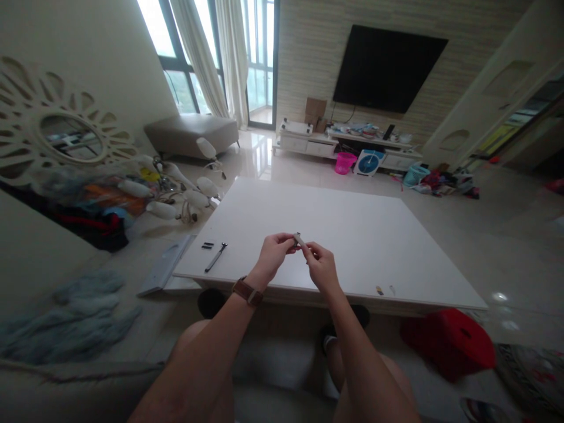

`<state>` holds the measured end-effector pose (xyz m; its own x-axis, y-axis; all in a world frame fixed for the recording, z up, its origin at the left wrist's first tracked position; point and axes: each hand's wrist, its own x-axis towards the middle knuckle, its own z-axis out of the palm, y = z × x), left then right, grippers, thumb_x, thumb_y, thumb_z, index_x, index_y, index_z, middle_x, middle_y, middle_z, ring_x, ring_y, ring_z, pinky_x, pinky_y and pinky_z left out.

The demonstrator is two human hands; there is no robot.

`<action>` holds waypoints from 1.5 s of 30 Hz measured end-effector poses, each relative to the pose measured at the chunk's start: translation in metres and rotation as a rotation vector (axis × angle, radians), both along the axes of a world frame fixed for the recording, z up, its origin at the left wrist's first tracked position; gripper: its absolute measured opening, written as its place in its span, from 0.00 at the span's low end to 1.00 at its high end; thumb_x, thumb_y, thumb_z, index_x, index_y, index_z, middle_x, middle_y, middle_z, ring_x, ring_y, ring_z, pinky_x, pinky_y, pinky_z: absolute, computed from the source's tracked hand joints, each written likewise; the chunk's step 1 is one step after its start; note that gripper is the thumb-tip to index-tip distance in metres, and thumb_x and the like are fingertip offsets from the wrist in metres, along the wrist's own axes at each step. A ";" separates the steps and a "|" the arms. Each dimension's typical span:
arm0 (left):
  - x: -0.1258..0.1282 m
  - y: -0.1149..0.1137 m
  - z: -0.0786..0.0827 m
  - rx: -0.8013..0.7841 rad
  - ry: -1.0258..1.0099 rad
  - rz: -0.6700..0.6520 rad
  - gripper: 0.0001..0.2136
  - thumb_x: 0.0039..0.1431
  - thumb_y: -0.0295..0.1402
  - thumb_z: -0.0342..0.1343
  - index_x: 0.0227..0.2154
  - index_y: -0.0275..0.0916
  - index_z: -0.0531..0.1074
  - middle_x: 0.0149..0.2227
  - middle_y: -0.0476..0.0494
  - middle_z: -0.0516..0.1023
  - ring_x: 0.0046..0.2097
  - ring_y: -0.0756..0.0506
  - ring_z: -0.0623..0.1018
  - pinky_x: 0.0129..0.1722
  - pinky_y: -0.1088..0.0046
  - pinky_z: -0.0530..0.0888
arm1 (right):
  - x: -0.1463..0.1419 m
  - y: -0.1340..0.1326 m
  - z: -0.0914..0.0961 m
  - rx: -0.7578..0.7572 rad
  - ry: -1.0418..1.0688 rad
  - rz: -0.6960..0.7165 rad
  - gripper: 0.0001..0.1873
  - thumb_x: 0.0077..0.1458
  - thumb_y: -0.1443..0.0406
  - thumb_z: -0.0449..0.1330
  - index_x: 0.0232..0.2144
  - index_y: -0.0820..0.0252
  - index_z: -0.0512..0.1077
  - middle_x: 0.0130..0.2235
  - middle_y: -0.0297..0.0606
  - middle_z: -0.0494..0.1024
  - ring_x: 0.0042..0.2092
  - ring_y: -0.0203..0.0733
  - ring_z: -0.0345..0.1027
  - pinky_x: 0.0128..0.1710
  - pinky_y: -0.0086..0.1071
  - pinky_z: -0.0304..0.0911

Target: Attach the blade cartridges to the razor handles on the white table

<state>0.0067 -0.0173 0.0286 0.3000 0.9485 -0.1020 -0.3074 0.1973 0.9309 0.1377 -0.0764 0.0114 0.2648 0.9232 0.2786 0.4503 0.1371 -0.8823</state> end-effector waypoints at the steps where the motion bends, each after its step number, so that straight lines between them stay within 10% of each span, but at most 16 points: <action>1: 0.000 0.000 0.000 0.000 0.004 0.005 0.08 0.46 0.31 0.65 0.29 0.32 0.79 0.30 0.41 0.81 0.32 0.48 0.79 0.37 0.70 0.75 | 0.000 0.000 0.000 -0.002 0.002 -0.004 0.19 0.62 0.52 0.56 0.36 0.58 0.80 0.24 0.32 0.70 0.24 0.35 0.59 0.25 0.29 0.52; 16: 0.002 -0.004 0.001 -0.017 0.053 0.060 0.08 0.47 0.31 0.65 0.30 0.31 0.79 0.29 0.41 0.81 0.30 0.48 0.80 0.34 0.72 0.73 | 0.001 0.000 -0.001 0.039 0.032 -0.222 0.20 0.62 0.51 0.55 0.36 0.60 0.78 0.22 0.31 0.67 0.24 0.35 0.55 0.23 0.29 0.47; 22: 0.002 -0.003 0.000 -0.007 0.028 0.071 0.07 0.47 0.29 0.64 0.30 0.31 0.79 0.30 0.41 0.81 0.30 0.49 0.79 0.35 0.71 0.73 | -0.004 -0.001 -0.001 0.025 -0.030 -0.064 0.19 0.62 0.53 0.55 0.35 0.59 0.80 0.22 0.31 0.69 0.24 0.35 0.56 0.25 0.30 0.48; 29: 0.001 -0.004 -0.001 -0.035 0.035 0.097 0.07 0.47 0.30 0.65 0.30 0.32 0.79 0.29 0.41 0.81 0.30 0.48 0.80 0.34 0.71 0.73 | -0.001 0.000 -0.004 0.054 -0.026 -0.297 0.20 0.63 0.52 0.54 0.36 0.59 0.78 0.24 0.33 0.71 0.25 0.36 0.58 0.25 0.30 0.49; 45: -0.001 -0.004 0.002 -0.016 0.000 0.073 0.08 0.46 0.31 0.66 0.30 0.32 0.80 0.30 0.41 0.82 0.30 0.49 0.79 0.37 0.70 0.74 | -0.009 -0.004 0.000 0.085 -0.009 -0.086 0.19 0.62 0.53 0.55 0.38 0.58 0.81 0.25 0.33 0.73 0.26 0.36 0.58 0.27 0.30 0.52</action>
<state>0.0055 -0.0210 0.0305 0.2303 0.9661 -0.1169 -0.3214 0.1889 0.9279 0.1286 -0.0802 0.0119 0.3392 0.8700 0.3579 0.4715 0.1720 -0.8649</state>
